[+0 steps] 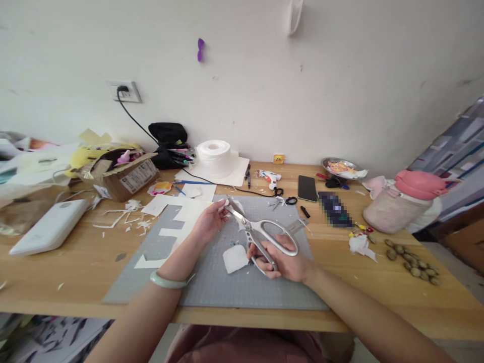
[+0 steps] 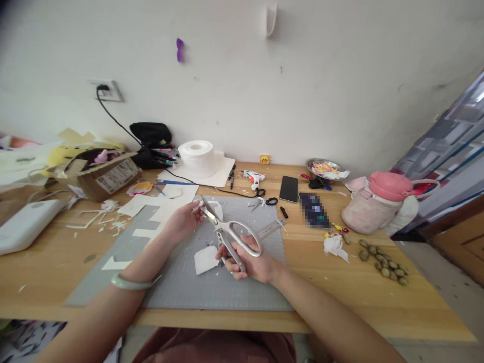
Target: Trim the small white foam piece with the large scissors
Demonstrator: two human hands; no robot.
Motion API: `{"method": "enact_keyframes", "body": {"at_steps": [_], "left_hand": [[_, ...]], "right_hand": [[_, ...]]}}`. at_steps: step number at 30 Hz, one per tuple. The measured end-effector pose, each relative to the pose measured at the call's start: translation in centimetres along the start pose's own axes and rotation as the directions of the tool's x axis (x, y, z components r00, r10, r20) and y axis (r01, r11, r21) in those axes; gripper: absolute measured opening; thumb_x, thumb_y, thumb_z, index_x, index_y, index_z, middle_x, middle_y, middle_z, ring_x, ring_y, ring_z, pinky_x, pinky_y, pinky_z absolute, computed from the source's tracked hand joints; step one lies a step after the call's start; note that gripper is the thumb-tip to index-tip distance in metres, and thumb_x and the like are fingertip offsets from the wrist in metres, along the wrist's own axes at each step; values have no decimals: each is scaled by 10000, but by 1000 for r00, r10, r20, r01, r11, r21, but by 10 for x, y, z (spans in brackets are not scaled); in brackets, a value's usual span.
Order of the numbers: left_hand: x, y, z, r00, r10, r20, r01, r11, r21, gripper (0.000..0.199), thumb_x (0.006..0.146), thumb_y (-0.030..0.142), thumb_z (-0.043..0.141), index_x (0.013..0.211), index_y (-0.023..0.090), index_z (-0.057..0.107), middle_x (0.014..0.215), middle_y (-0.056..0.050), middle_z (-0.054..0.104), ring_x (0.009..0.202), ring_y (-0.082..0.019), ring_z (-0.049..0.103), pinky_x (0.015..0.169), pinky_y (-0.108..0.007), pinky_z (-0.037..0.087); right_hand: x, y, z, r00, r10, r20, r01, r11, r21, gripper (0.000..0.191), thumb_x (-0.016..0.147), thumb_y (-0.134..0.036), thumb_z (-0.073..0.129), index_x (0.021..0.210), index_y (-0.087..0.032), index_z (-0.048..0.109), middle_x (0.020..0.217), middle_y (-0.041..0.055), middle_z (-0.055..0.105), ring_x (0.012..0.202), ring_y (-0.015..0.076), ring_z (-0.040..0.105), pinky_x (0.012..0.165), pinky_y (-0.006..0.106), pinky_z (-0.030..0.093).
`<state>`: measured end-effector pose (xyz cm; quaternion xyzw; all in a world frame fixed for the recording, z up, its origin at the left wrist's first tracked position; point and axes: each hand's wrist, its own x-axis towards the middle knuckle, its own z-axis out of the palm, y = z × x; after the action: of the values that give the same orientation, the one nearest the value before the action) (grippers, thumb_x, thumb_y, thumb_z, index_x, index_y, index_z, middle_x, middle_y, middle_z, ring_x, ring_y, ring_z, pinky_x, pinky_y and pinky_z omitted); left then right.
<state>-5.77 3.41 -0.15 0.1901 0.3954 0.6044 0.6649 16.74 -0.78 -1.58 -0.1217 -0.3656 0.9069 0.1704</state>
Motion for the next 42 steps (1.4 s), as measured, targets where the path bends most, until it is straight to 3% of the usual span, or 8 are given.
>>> {"method": "enact_keyframes", "body": {"at_steps": [13, 17, 21, 27, 42], "left_hand": [[-2, -3, 1, 987, -124, 101, 125, 992, -4, 95, 733, 116, 605, 641, 140, 607, 550, -9, 607, 494, -109, 560, 500, -221, 441], [-5, -3, 3, 983, -165, 80, 165, 986, 9, 105, 745, 96, 592, 648, 133, 608, 561, -12, 613, 499, -102, 562, 511, -211, 446], [-7, -4, 3, 979, -179, 94, 177, 984, 28, 122, 747, 80, 593, 637, 130, 612, 588, -19, 626, 515, -101, 576, 525, -203, 458], [-3, -5, -1, 977, -178, 114, 175, 984, 35, 93, 725, 92, 631, 644, 137, 625, 582, -16, 627, 503, -102, 575, 519, -205, 458], [-1, -7, -3, 983, -168, 75, 166, 986, 26, 100, 717, 90, 649, 631, 138, 635, 557, -2, 596, 494, -87, 552, 490, -195, 444]], "right_hand": [[0, 0, 0, 999, -14, 29, 14, 1000, -6, 584, 683, -604, 569, 1005, -117, 571, 876, 56, 462, 574, 68, 345, 387, 160, 263], [-1, 2, -1, 999, -1, 39, 1, 1000, -7, 460, 674, -489, 617, 959, -129, 583, 862, 41, 478, 561, 59, 351, 388, 151, 273], [-1, 3, -3, 1000, -15, 11, 15, 1000, -13, 367, 679, -377, 592, 947, -128, 572, 885, 49, 511, 529, 57, 383, 372, 165, 318], [-1, 5, -6, 998, 24, -60, -25, 999, -20, 346, 635, -326, 594, 909, -117, 568, 720, 4, 489, 479, 54, 426, 370, 170, 369], [-2, 4, -6, 982, 6, -187, -17, 998, -56, 331, 589, -265, 612, 873, -94, 604, 610, -20, 489, 430, 38, 410, 325, 144, 288]]}}
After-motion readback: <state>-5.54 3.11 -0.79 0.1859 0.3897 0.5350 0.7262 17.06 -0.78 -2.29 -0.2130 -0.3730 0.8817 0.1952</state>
